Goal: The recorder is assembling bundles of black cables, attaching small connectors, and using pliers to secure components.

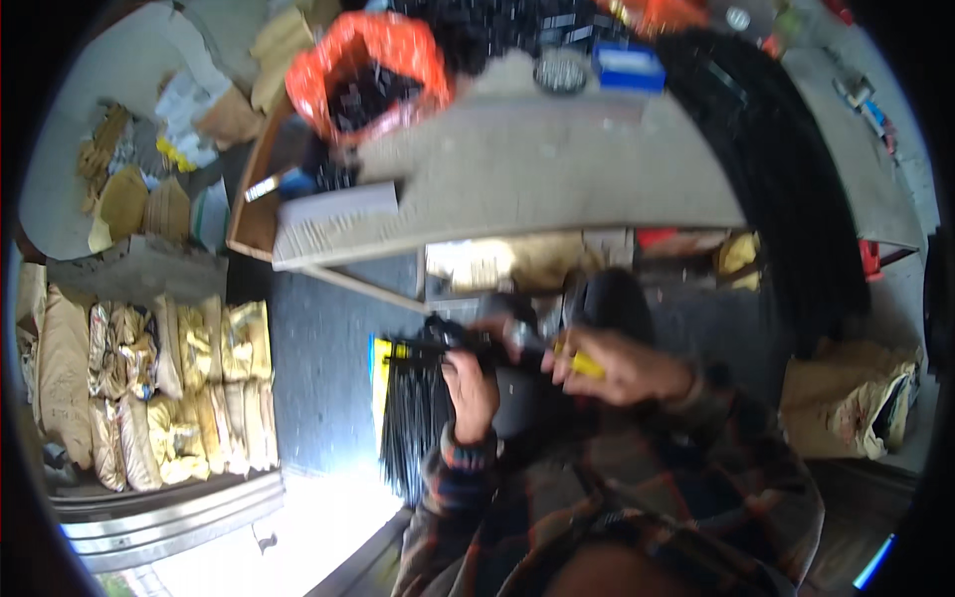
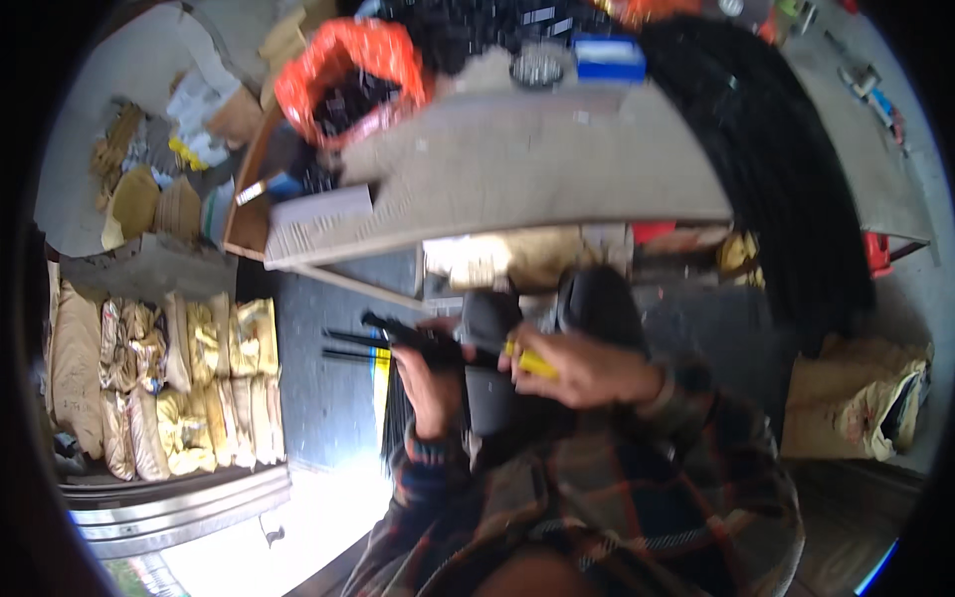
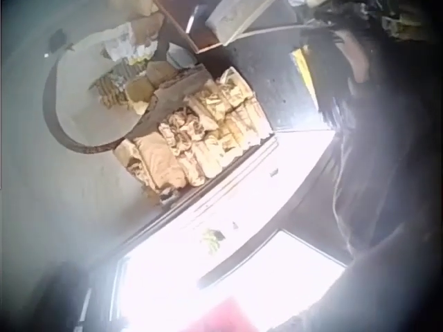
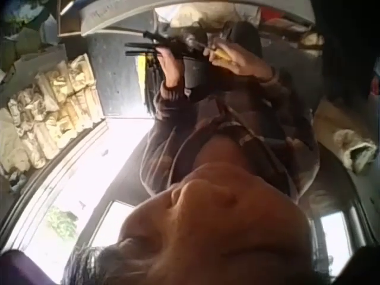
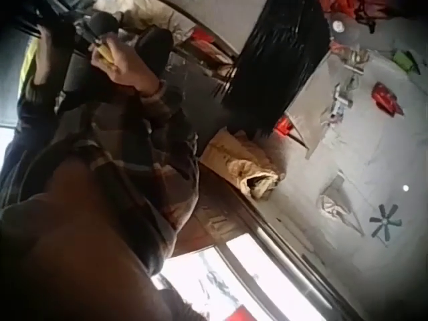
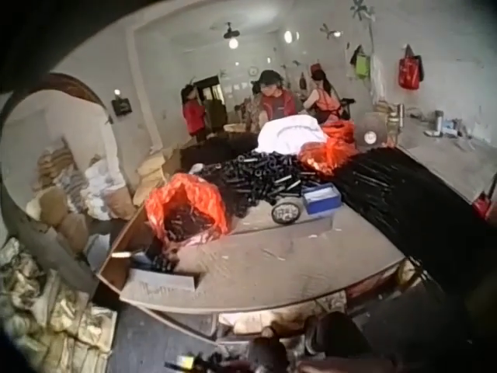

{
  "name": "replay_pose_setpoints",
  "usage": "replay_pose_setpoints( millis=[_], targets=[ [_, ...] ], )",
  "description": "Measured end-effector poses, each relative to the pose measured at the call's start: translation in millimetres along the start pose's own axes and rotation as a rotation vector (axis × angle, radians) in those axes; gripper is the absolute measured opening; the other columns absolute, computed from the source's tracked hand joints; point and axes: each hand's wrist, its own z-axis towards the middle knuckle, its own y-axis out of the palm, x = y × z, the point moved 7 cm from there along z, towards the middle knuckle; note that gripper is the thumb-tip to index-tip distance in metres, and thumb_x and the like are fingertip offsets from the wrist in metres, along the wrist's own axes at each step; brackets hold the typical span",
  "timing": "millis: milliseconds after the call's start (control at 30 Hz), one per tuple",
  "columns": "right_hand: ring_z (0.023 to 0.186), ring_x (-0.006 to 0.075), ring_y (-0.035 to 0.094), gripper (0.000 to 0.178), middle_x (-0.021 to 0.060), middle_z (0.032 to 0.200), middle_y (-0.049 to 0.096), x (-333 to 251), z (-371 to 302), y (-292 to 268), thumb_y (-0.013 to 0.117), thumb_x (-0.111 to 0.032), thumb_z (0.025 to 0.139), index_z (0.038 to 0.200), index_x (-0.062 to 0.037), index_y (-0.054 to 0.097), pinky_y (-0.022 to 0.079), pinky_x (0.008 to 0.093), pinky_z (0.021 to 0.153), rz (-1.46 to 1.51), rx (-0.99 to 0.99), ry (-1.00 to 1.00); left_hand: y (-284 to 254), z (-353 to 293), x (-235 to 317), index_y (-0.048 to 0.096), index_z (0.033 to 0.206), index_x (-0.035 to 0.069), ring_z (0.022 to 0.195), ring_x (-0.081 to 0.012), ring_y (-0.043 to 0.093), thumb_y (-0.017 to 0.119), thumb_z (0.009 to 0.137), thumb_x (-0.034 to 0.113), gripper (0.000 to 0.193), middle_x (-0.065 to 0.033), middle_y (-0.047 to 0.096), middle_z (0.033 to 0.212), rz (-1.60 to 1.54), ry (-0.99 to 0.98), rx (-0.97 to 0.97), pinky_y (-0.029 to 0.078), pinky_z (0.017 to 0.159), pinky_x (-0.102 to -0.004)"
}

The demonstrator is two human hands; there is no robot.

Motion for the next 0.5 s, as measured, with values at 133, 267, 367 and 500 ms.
replay_pose_setpoints(
  millis=[133,267,367,500],
  targets=[
    [0.068,0.0148,0.059,0.029,0.0114,0.092,0.061,-3,8,-12,0.053,-0.012,0.088,0.105,0.0014,0.036,0.047,0.026,0.063,0.193,-0.132,0.289,6,4,-4,0.047,0.105,0.002,0.071,-0.0174,0.053,0.033,0.079,0.069,0.074,-0.0093,0.056,0.075,-0.288,0.011,-0.11,0.042,0.069,-0.0309],
    [0.059,0.0129,0.057,0.042,0.0087,0.083,0.061,-3,14,-10,0.052,-0.015,0.089,0.122,-0.0012,0.031,0.045,0.0265,0.054,-0.038,-0.263,0.244,5,0,-8,0.047,0.104,0.002,0.072,-0.0178,0.05,0.037,0.078,0.069,0.073,-0.0092,0.054,0.076,-0.336,0.001,-0.169,0.041,0.072,-0.0314],
    [0.057,0.0142,0.057,0.043,0.0086,0.076,0.059,-7,14,-10,0.054,-0.015,0.088,0.125,-0.0045,0.033,0.044,0.028,0.052,-0.134,-0.309,0.246,3,-8,-4,0.047,0.103,0.002,0.071,-0.0187,0.05,0.039,0.076,0.069,0.073,-0.0092,0.052,0.076,-0.314,0.019,-0.189,0.04,0.071,-0.0316],
    [0.055,0.0149,0.057,0.041,0.0092,0.072,0.057,-16,13,-10,0.055,-0.015,0.087,0.123,-0.0049,0.037,0.043,0.0288,0.051,-0.154,-0.322,0.243,6,-15,-1,0.047,0.102,0.003,0.072,-0.0183,0.049,0.041,0.076,0.069,0.07,-0.0088,0.052,0.076,-0.327,-0.008,-0.178,0.04,0.071,-0.0316]
  ],
)
